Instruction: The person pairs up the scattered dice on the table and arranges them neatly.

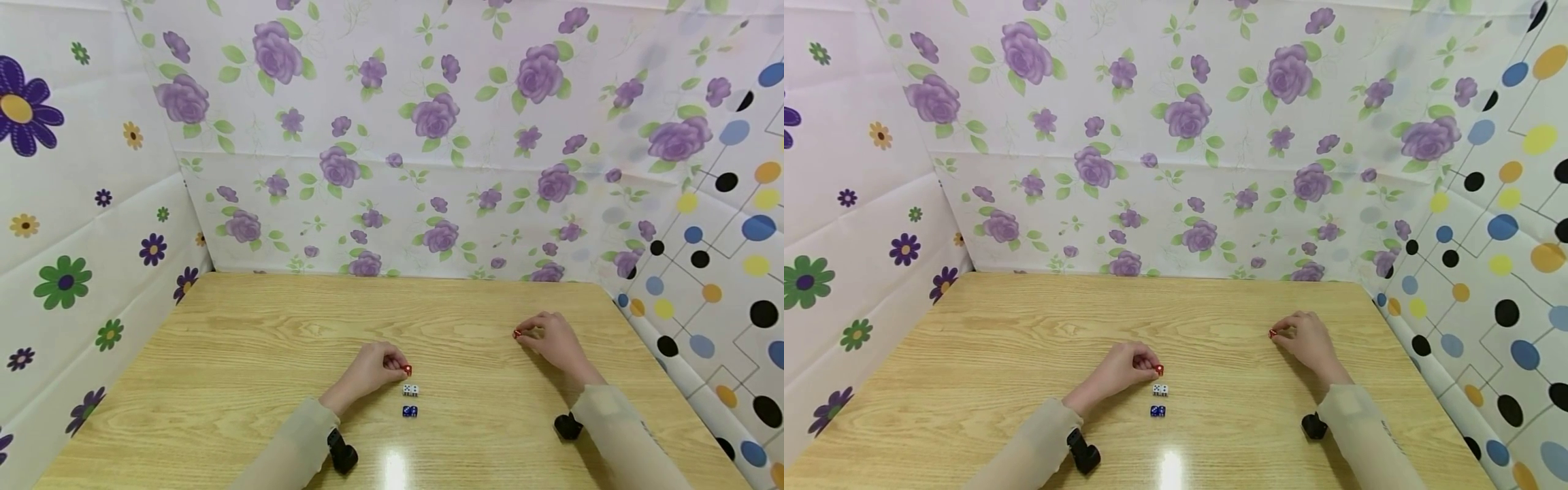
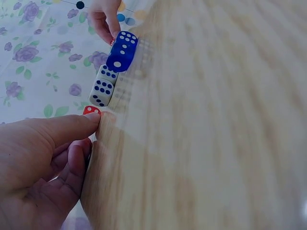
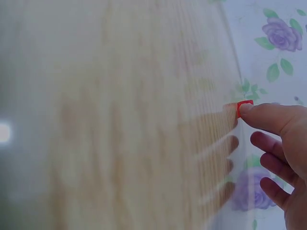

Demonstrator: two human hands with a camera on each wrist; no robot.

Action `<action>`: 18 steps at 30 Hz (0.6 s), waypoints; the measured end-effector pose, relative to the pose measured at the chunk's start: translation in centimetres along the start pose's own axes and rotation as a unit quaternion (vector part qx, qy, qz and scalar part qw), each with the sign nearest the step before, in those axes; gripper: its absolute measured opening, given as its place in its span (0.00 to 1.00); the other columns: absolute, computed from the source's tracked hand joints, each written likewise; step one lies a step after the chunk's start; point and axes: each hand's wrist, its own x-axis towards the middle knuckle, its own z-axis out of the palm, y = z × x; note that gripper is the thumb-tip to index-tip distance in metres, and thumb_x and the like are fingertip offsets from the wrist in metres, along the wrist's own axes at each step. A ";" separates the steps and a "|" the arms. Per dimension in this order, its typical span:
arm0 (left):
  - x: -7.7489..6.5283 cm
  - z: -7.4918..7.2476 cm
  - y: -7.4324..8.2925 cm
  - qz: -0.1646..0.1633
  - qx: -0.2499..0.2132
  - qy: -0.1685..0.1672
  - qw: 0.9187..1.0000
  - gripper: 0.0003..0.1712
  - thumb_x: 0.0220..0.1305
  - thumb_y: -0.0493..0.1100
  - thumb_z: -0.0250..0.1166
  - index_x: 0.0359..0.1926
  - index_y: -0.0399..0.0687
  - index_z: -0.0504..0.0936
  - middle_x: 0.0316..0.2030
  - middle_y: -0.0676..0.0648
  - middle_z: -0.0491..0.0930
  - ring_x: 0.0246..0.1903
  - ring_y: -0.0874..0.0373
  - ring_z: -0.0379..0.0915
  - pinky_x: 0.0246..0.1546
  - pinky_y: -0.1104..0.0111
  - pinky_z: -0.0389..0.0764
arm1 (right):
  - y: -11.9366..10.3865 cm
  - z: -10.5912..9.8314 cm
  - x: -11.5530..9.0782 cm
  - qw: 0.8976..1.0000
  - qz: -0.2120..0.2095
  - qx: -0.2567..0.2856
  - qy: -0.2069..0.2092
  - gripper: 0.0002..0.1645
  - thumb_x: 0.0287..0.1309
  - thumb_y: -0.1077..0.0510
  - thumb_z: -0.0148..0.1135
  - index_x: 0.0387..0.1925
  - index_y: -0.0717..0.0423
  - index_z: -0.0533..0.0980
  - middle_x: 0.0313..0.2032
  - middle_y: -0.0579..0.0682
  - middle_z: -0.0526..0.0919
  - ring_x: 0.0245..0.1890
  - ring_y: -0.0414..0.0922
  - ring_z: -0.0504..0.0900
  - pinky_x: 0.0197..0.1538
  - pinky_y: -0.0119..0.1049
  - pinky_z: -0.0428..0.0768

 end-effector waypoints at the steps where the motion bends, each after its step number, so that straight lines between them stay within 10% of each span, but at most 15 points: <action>1: 0.0 0.0 0.0 0.001 0.001 0.001 1.000 0.05 0.56 0.35 0.73 0.34 0.42 0.86 0.31 0.50 0.81 0.28 0.66 0.73 0.31 0.77 0.76 | 0.0 0.0 0.0 1.000 0.001 0.000 -0.001 0.10 0.56 0.55 0.71 0.41 0.51 0.86 0.42 0.54 0.84 0.45 0.55 0.76 0.50 0.56 0.73; 18: 0.0 -0.1 0.1 -0.007 -0.004 -0.001 1.000 0.04 0.56 0.35 0.73 0.34 0.43 0.86 0.32 0.49 0.81 0.29 0.65 0.73 0.31 0.77 0.76 | -2.9 1.7 0.7 1.000 -0.019 0.017 -0.013 0.06 0.54 0.54 0.73 0.35 0.46 0.86 0.38 0.49 0.84 0.45 0.53 0.76 0.52 0.54 0.73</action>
